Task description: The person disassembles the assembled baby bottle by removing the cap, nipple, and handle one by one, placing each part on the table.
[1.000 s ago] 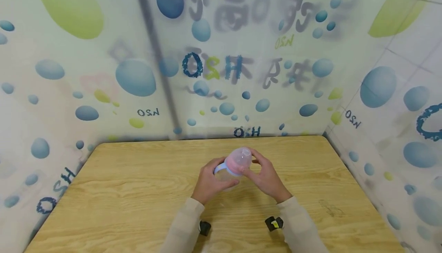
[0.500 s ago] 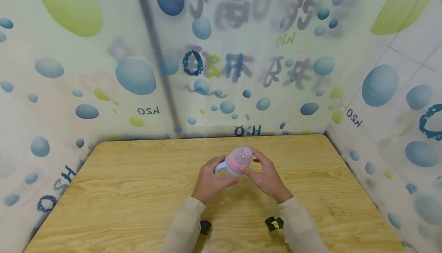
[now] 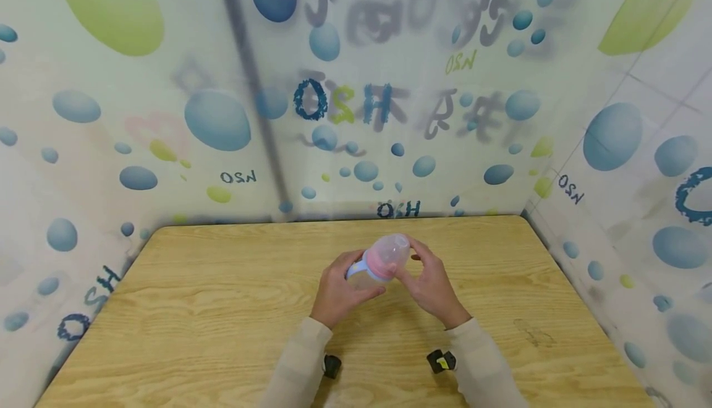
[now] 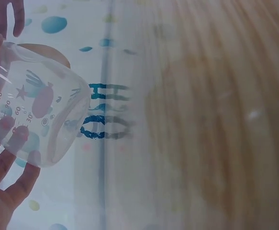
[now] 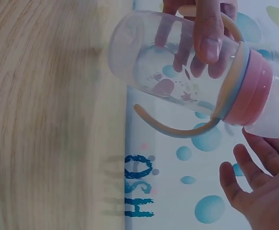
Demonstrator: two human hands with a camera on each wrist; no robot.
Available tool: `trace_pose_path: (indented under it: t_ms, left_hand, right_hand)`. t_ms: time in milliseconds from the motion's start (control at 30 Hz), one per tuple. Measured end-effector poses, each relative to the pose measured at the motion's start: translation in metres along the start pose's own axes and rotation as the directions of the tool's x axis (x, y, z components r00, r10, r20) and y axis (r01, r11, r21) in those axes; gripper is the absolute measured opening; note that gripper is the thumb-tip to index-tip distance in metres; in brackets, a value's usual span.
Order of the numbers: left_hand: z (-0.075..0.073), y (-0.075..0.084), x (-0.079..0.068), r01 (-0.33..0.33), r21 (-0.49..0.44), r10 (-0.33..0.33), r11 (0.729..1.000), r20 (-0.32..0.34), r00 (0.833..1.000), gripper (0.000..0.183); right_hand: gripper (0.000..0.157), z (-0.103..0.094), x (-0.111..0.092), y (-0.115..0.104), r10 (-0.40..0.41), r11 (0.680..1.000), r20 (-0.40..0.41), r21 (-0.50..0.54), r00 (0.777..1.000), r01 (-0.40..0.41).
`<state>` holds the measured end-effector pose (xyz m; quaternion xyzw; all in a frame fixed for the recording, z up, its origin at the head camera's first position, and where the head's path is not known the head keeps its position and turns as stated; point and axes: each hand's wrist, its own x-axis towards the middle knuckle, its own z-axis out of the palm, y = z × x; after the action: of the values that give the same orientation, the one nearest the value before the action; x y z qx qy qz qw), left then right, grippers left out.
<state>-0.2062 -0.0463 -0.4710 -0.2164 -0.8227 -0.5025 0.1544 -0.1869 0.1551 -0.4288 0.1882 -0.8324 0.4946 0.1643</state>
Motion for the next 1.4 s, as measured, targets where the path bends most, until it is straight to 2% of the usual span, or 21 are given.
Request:
trace_pose_path:
  t_ms: [167,333,433,567,733,900,1167,1400]
  left_hand:
    - [0.0,-0.001,0.0,-0.021,-0.015,0.021,1.0,-0.019,1.0,0.07]
    - [0.001,-0.002,-0.001,-0.021,-0.02,0.02,1.0,-0.034,0.999,0.07]
    - [0.0,-0.003,-0.001,-0.018,-0.024,0.018,1.0,-0.035,0.999,0.072]
    - [-0.001,-0.004,-0.001,-0.019,-0.03,0.018,0.999,-0.037,0.999,0.072]
    - [-0.002,-0.004,0.0,-0.021,-0.037,0.019,0.999,-0.044,0.999,0.071]
    - [-0.002,-0.005,0.0,-0.015,-0.06,0.012,0.998,-0.04,0.999,0.071]
    - [-0.002,-0.005,0.001,0.007,-0.096,-0.01,0.995,-0.026,1.0,0.071]
    - [-0.003,-0.004,0.001,-0.017,-0.065,0.015,0.998,-0.037,0.999,0.071]
  right_hand:
    - [0.055,-0.008,0.002,-0.006,-0.03,0.999,-0.066,0.009,0.997,0.031]
    - [0.053,-0.019,0.004,-0.014,-0.057,0.998,-0.164,0.02,0.985,0.062]
    - [0.052,-0.025,0.004,-0.013,-0.027,0.999,-0.219,0.031,0.975,0.034]
    - [0.05,-0.029,0.002,-0.005,0.053,0.998,-0.253,0.033,0.966,-0.046]
    - [0.052,-0.031,-0.002,0.006,0.147,0.989,-0.233,-0.001,0.961,-0.151]
    - [0.058,-0.029,-0.005,0.015,0.202,0.974,-0.175,-0.068,0.964,-0.216]
    - [0.061,-0.026,-0.006,0.017,0.236,0.964,-0.123,-0.098,0.964,-0.249]
    - [0.064,-0.025,-0.006,0.02,0.278,0.952,-0.1,-0.104,0.955,-0.288]
